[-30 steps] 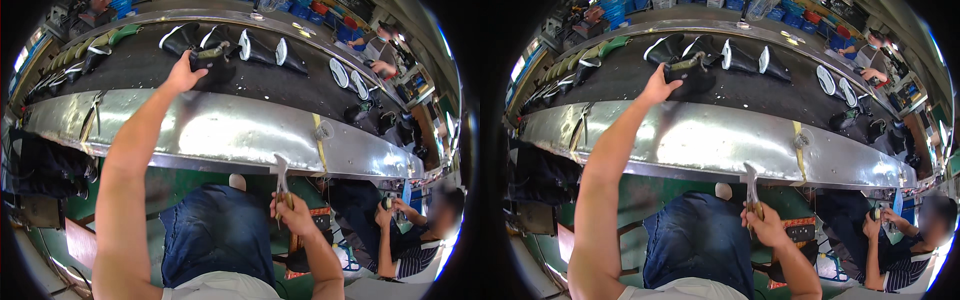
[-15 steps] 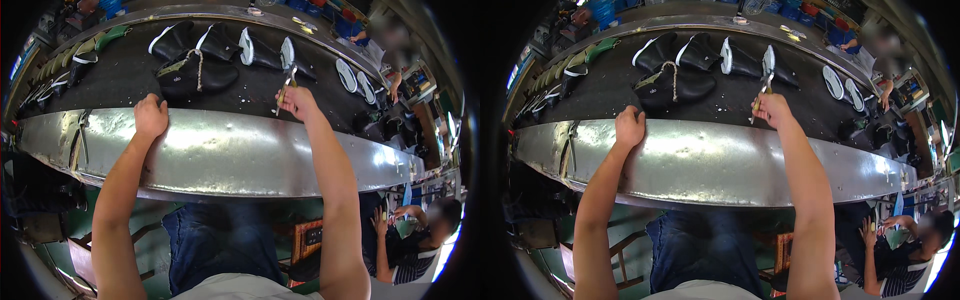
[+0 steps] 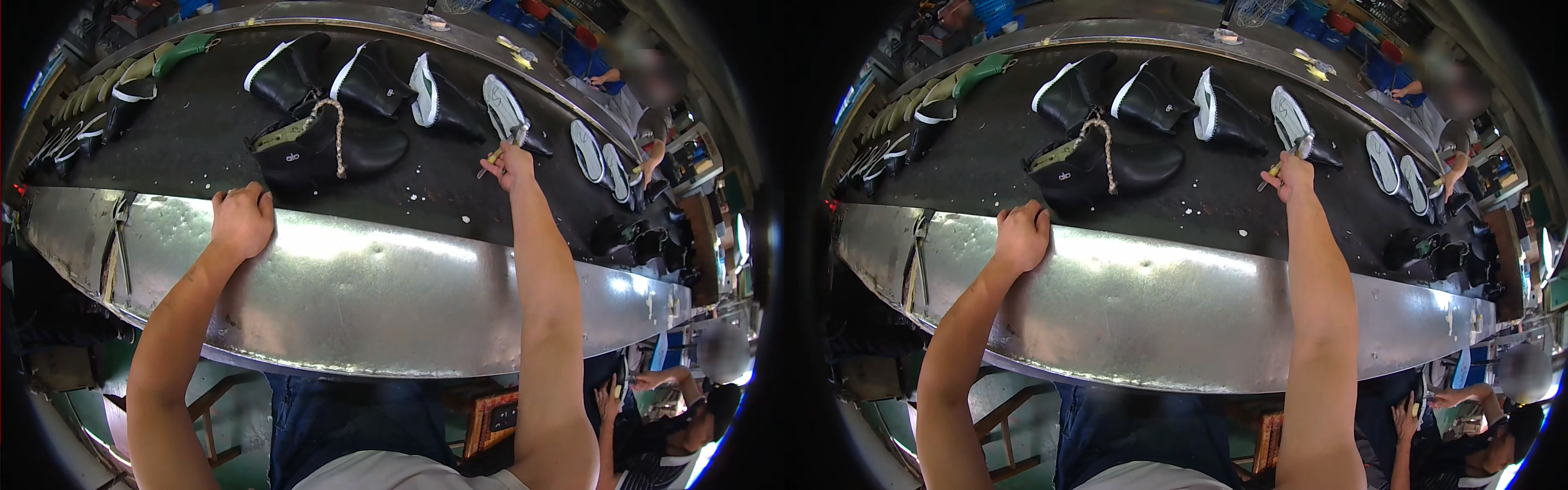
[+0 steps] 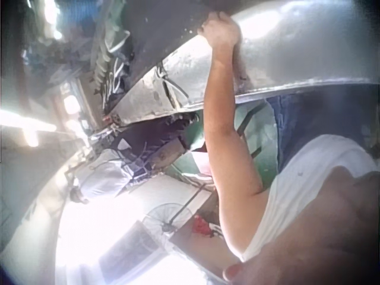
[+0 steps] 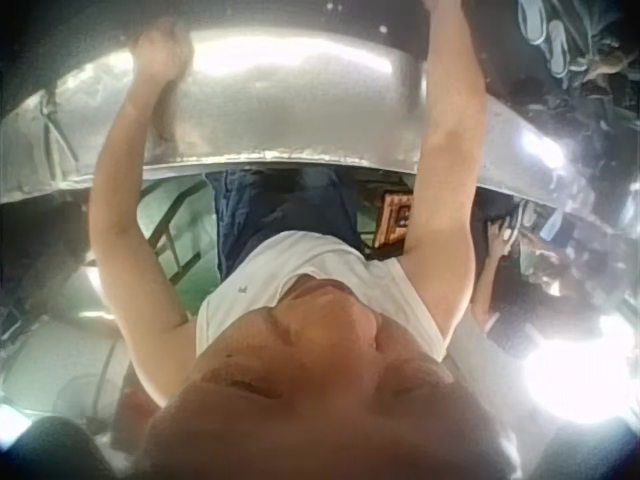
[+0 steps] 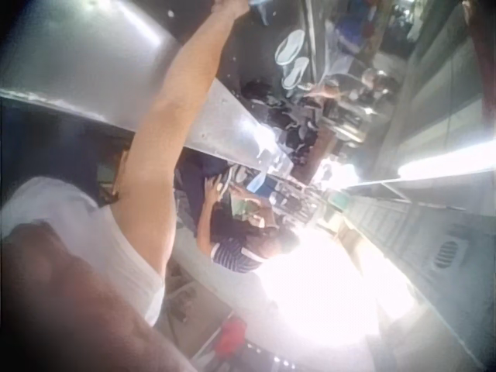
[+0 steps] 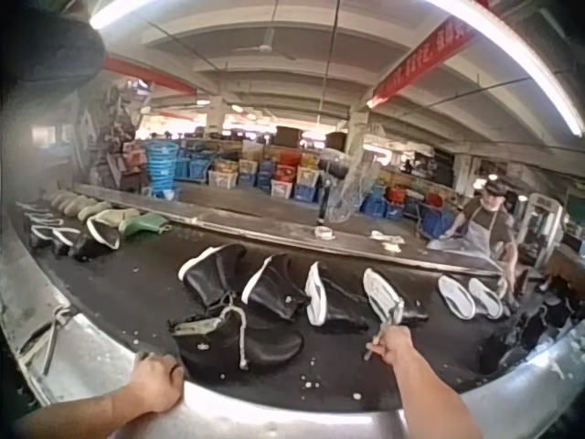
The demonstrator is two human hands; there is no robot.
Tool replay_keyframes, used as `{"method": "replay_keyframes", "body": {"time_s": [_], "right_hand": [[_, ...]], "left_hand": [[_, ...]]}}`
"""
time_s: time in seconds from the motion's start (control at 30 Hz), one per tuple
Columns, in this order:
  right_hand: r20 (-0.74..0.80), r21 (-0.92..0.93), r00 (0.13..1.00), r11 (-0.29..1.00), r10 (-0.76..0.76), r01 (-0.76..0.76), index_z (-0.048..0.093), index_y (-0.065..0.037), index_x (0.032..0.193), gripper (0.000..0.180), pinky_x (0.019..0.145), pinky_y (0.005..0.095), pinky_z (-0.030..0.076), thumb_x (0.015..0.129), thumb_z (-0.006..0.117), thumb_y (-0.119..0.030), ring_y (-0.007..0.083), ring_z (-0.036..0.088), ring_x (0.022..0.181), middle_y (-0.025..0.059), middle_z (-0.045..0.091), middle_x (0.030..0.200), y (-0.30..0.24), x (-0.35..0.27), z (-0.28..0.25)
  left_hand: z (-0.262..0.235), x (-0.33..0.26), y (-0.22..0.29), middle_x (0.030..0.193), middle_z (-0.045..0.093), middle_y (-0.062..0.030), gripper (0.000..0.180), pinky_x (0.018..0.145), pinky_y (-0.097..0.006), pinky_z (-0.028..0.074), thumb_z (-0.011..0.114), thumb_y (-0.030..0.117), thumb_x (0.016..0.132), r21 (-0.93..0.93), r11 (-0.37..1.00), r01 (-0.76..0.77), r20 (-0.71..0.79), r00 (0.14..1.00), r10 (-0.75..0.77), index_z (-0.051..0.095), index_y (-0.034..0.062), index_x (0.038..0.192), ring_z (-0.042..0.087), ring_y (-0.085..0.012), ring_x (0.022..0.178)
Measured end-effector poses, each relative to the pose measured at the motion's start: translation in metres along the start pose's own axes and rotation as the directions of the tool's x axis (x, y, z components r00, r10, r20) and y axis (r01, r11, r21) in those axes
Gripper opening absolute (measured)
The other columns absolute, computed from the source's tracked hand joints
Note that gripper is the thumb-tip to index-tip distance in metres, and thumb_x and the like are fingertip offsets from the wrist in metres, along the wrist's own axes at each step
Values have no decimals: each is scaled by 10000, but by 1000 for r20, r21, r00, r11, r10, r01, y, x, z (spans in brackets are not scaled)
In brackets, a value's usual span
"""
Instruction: Manufacturing and finishing shoes by manipulating the upper and cleaning the soles at a production bench.
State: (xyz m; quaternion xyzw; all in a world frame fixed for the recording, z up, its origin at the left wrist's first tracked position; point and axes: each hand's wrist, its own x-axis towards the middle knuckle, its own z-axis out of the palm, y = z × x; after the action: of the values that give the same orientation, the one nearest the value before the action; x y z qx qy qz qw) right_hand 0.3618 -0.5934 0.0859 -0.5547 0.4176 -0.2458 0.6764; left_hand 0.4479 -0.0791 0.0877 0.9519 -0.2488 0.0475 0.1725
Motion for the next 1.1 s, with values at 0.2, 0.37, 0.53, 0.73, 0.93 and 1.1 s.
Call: {"method": "replay_keyframes", "body": {"time_s": [0.2,0.37,0.53,0.73,0.93,1.1], "right_hand": [[2,157,996,984,-84,83,577,-15,1021,135,349,245,349,982,631,-131,177,614,576,95,629,797,15,2,-2],[277,195,941,971,-193,141,628,5,1071,168,456,226,446,1018,599,-152,115,618,650,66,644,854,-15,9,-97],[489,340,841,939,-230,59,590,-50,1118,228,729,206,487,1092,501,-258,120,610,905,41,625,997,-36,-59,-92],[552,441,748,890,-368,113,571,-28,1259,301,771,246,480,1091,502,-268,122,569,1002,31,606,1081,-3,-270,-81],[474,371,875,923,-95,-101,551,-6,1257,311,747,292,538,1075,535,-257,155,625,918,77,625,1078,90,-472,-55],[611,174,792,972,21,-160,529,24,1288,341,475,214,439,1047,575,-214,148,642,767,92,627,1006,154,-522,-37]], "left_hand": [[-17,-15,-13,981,714,-224,286,1061,-587,363,494,266,995,42,998,40,8,999,-40,653,28,991,665,-403,1017],[-4,8,17,1073,711,-195,381,1033,-569,376,447,325,1025,93,996,1,174,985,-17,681,26,1043,676,-364,1053],[-23,-8,25,1119,705,-192,356,1129,-562,321,483,314,1004,-24,996,81,144,987,-77,647,17,1112,637,-349,1146],[-15,-26,16,1324,586,-221,420,1151,-523,315,581,271,966,13,994,-105,-343,934,103,553,-3,1283,531,-356,1271],[-38,-77,107,1413,492,-320,772,1153,-470,355,596,478,949,-681,728,-86,-146,989,-21,435,-122,1407,454,-435,1355],[-82,-91,178,1379,532,-379,1010,1120,-421,419,449,770,909,-526,849,48,472,847,245,619,-172,1232,534,-447,1315]]}}
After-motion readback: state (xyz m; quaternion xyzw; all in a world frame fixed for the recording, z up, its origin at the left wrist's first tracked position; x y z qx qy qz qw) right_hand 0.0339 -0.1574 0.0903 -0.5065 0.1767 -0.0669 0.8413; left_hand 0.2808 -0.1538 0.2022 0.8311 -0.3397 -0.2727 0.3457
